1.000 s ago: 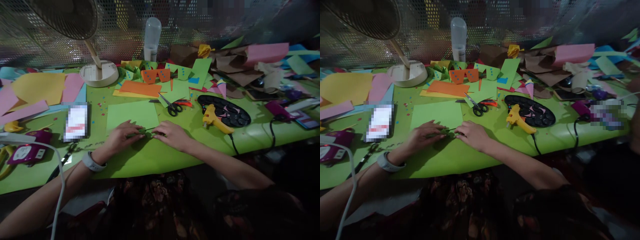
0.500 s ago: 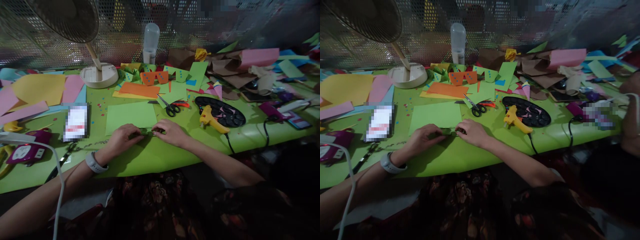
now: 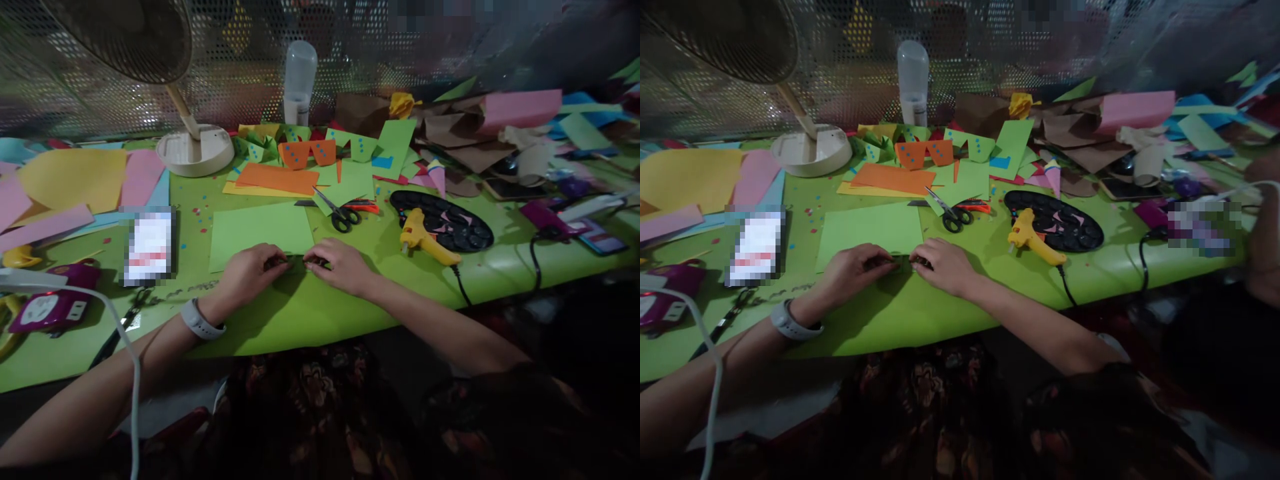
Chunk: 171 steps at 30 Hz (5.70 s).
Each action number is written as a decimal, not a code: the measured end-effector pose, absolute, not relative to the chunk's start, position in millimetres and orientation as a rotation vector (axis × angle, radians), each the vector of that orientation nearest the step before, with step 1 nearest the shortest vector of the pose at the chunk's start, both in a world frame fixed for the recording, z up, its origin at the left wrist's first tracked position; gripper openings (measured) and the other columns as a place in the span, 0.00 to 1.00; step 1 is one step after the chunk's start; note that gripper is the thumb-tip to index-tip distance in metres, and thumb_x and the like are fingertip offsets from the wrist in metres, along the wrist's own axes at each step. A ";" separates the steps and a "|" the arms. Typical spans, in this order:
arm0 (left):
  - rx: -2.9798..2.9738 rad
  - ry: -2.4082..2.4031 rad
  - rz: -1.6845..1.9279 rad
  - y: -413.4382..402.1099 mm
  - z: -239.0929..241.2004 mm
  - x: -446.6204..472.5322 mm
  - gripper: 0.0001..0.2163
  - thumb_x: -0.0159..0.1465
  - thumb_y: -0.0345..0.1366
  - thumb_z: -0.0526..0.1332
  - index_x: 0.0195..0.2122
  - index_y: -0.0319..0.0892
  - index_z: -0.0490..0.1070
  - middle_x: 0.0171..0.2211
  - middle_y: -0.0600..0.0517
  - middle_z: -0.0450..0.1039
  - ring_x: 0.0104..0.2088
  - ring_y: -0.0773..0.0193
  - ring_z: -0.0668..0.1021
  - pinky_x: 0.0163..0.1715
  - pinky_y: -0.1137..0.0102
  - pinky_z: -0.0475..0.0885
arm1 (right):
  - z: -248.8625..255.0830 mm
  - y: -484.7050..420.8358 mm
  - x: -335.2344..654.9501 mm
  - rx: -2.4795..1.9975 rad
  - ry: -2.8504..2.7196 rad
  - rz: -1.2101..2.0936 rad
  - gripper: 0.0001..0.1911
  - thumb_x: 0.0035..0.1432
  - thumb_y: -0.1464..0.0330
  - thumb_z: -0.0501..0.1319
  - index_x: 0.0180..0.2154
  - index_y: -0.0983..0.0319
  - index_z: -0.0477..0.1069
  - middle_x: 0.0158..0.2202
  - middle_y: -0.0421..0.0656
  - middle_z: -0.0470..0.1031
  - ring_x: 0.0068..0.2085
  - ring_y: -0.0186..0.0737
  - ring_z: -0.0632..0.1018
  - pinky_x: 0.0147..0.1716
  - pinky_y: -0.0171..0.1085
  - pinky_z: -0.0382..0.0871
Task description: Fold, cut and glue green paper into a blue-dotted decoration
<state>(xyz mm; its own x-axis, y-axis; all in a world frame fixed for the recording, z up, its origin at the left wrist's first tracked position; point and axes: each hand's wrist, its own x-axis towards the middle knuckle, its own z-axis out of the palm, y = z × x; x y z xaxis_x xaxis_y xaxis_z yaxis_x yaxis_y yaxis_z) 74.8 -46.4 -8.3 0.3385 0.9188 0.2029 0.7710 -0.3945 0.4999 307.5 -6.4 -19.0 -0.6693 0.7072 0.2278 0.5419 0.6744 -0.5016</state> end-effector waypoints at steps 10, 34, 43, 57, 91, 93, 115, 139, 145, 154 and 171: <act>2.500 1.390 0.721 -50.0 -9.3 76.3 0.11 0.70 0.42 0.56 0.39 0.45 0.77 0.34 0.49 0.77 0.31 0.62 0.78 0.30 0.68 0.71 | -20.0 -6.7 307.6 -0.979 -2.492 0.568 0.07 0.64 0.68 0.59 0.42 0.61 0.74 0.40 0.45 0.77 0.44 0.43 0.73 0.40 0.40 0.64; 3.010 1.038 0.452 -62.6 -5.6 57.8 0.17 0.72 0.30 0.50 0.60 0.43 0.68 0.56 0.46 0.75 0.54 0.55 0.77 0.54 0.57 0.72 | -23.1 -7.2 308.9 -0.931 -2.518 0.482 0.09 0.66 0.67 0.57 0.43 0.61 0.74 0.41 0.46 0.76 0.44 0.43 0.73 0.41 0.39 0.63; 3.027 1.240 0.280 -75.6 -1.6 66.3 0.18 0.71 0.44 0.53 0.56 0.42 0.71 0.53 0.43 0.76 0.50 0.50 0.78 0.47 0.57 0.75 | -19.8 -9.7 309.1 -0.924 -2.535 0.473 0.10 0.67 0.66 0.57 0.43 0.63 0.75 0.40 0.47 0.76 0.43 0.43 0.73 0.40 0.40 0.64; 2.935 1.016 0.126 -69.0 1.3 59.4 0.27 0.73 0.48 0.47 0.67 0.37 0.57 0.65 0.41 0.61 0.65 0.55 0.66 0.64 0.60 0.61 | -17.1 -4.0 318.3 -0.827 -2.575 0.241 0.10 0.67 0.68 0.58 0.42 0.62 0.78 0.38 0.47 0.75 0.42 0.42 0.72 0.41 0.40 0.67; 3.008 1.208 0.161 -68.7 -1.8 57.8 0.22 0.72 0.47 0.49 0.63 0.42 0.61 0.55 0.42 0.72 0.52 0.51 0.75 0.51 0.57 0.72 | -19.7 -10.7 314.7 -0.686 -2.590 0.147 0.14 0.63 0.70 0.57 0.46 0.61 0.79 0.37 0.48 0.74 0.40 0.45 0.69 0.36 0.42 0.66; 3.008 1.212 0.170 -68.1 -2.6 57.0 0.23 0.72 0.48 0.49 0.63 0.43 0.60 0.55 0.42 0.72 0.52 0.51 0.75 0.49 0.57 0.72 | -19.2 -11.1 314.6 -0.700 -2.579 0.156 0.14 0.64 0.70 0.57 0.47 0.61 0.79 0.37 0.48 0.74 0.40 0.45 0.69 0.37 0.42 0.66; 2.961 1.194 0.172 -62.6 -3.1 53.9 0.20 0.72 0.45 0.51 0.62 0.45 0.63 0.55 0.43 0.71 0.51 0.52 0.74 0.49 0.57 0.71 | -21.1 -11.2 315.9 -0.755 -2.548 0.230 0.15 0.62 0.72 0.58 0.47 0.60 0.78 0.37 0.47 0.74 0.39 0.43 0.69 0.36 0.40 0.65; 2.942 1.182 0.255 -59.8 -6.7 54.2 0.20 0.72 0.45 0.50 0.60 0.46 0.67 0.54 0.43 0.72 0.51 0.51 0.74 0.48 0.56 0.70 | -23.2 -9.7 316.8 -0.769 -2.588 0.288 0.16 0.62 0.73 0.57 0.47 0.58 0.79 0.38 0.47 0.73 0.41 0.45 0.69 0.39 0.43 0.66; 2.974 1.174 0.241 -59.2 -6.5 55.1 0.20 0.72 0.47 0.49 0.59 0.44 0.69 0.53 0.42 0.72 0.50 0.51 0.73 0.48 0.56 0.70 | -9.0 -8.9 311.6 -0.945 -2.432 0.503 0.11 0.61 0.69 0.59 0.44 0.62 0.77 0.39 0.47 0.75 0.41 0.43 0.73 0.40 0.42 0.67; 2.958 1.139 0.266 -56.7 -6.2 53.5 0.20 0.72 0.47 0.50 0.59 0.47 0.68 0.52 0.44 0.72 0.49 0.53 0.73 0.48 0.58 0.70 | 21.8 28.6 284.8 -1.462 -2.351 1.680 0.13 0.58 0.64 0.64 0.25 0.65 0.77 0.23 0.48 0.76 0.24 0.38 0.75 0.29 0.43 0.73; 2.978 1.119 0.241 -56.8 -5.2 53.5 0.20 0.72 0.48 0.50 0.59 0.46 0.68 0.53 0.44 0.72 0.50 0.54 0.73 0.48 0.59 0.68 | 30.4 36.6 280.7 -1.585 -2.310 1.854 0.13 0.59 0.68 0.65 0.24 0.65 0.75 0.26 0.46 0.80 0.26 0.34 0.79 0.23 0.32 0.69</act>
